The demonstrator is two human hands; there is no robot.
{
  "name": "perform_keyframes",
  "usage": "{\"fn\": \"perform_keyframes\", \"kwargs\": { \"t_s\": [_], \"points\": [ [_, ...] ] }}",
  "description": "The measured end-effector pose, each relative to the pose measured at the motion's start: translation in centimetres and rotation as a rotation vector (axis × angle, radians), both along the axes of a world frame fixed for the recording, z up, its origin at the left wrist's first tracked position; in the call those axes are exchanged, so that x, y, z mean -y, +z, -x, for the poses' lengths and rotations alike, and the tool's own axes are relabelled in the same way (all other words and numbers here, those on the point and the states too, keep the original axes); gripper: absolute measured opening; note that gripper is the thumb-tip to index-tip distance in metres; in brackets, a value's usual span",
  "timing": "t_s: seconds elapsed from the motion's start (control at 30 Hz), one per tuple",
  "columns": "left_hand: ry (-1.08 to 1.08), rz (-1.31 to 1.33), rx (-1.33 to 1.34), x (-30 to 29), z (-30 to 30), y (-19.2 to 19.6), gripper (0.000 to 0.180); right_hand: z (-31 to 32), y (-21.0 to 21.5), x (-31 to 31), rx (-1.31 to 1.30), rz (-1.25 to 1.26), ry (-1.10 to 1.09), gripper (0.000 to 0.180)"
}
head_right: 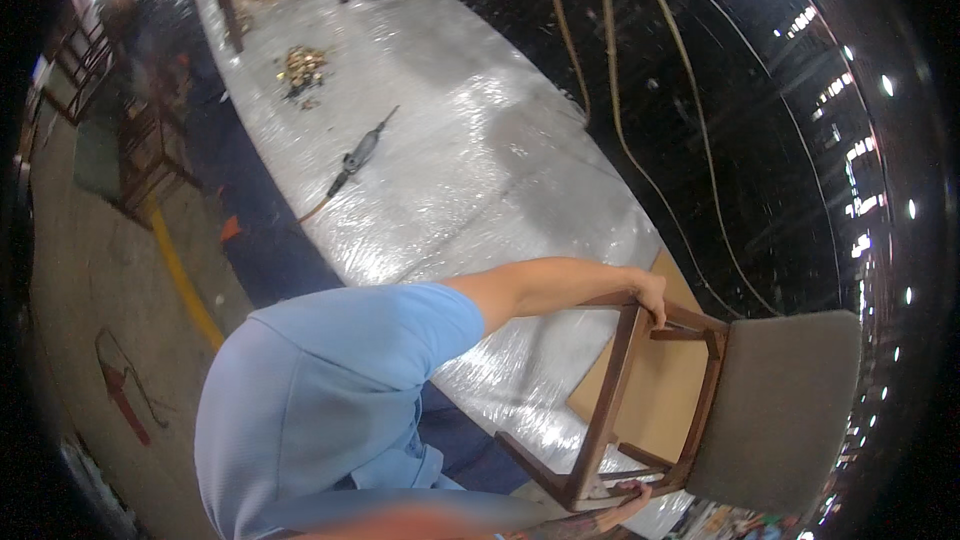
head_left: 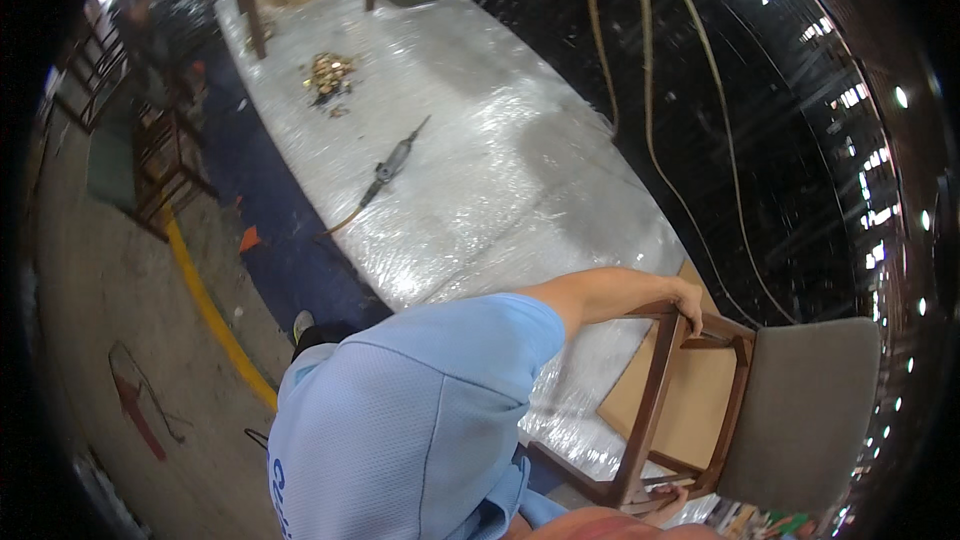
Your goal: The person assembles wooden chairs by attaching the seat and backrest to the frame using a pneumatic drill. They handle screws and nuts, position the chair parts, and secure them with the drill in a workshop setting.
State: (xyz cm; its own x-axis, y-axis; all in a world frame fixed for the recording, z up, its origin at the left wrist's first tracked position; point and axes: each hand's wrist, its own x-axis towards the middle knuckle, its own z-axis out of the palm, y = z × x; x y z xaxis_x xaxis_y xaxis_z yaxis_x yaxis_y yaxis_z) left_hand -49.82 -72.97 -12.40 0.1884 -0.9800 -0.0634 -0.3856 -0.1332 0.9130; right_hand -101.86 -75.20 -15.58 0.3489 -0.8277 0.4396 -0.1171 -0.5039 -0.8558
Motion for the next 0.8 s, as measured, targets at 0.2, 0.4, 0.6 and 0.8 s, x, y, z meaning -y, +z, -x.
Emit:
{"fn": "perform_keyframes", "kwargs": {
  "t_s": [0.2,0.4,0.6,0.8],
  "points": [
    [0.052,0.187,-0.100,-17.8,-0.3,-1.6,0.043,-7.0,2.7,-15.5,0.123,-0.403,-0.279,0.025],
    [0.173,0.370,-0.214,-40.0,-3.7,-1.1,0.041,-12.6,5.0,-31.5,0.193,-0.421,-0.298,0.020],
    [0.464,0.397,0.129,-66.2,-8.6,11.3,0.050,-22.4,8.3,-45.5,0.362,-0.556,0.047,0.019],
    [0.862,0.268,0.394,-86.1,-13.0,16.8,0.056,-37.7,8.0,-57.2,0.366,-0.673,0.203,0.024]
  ]
}}
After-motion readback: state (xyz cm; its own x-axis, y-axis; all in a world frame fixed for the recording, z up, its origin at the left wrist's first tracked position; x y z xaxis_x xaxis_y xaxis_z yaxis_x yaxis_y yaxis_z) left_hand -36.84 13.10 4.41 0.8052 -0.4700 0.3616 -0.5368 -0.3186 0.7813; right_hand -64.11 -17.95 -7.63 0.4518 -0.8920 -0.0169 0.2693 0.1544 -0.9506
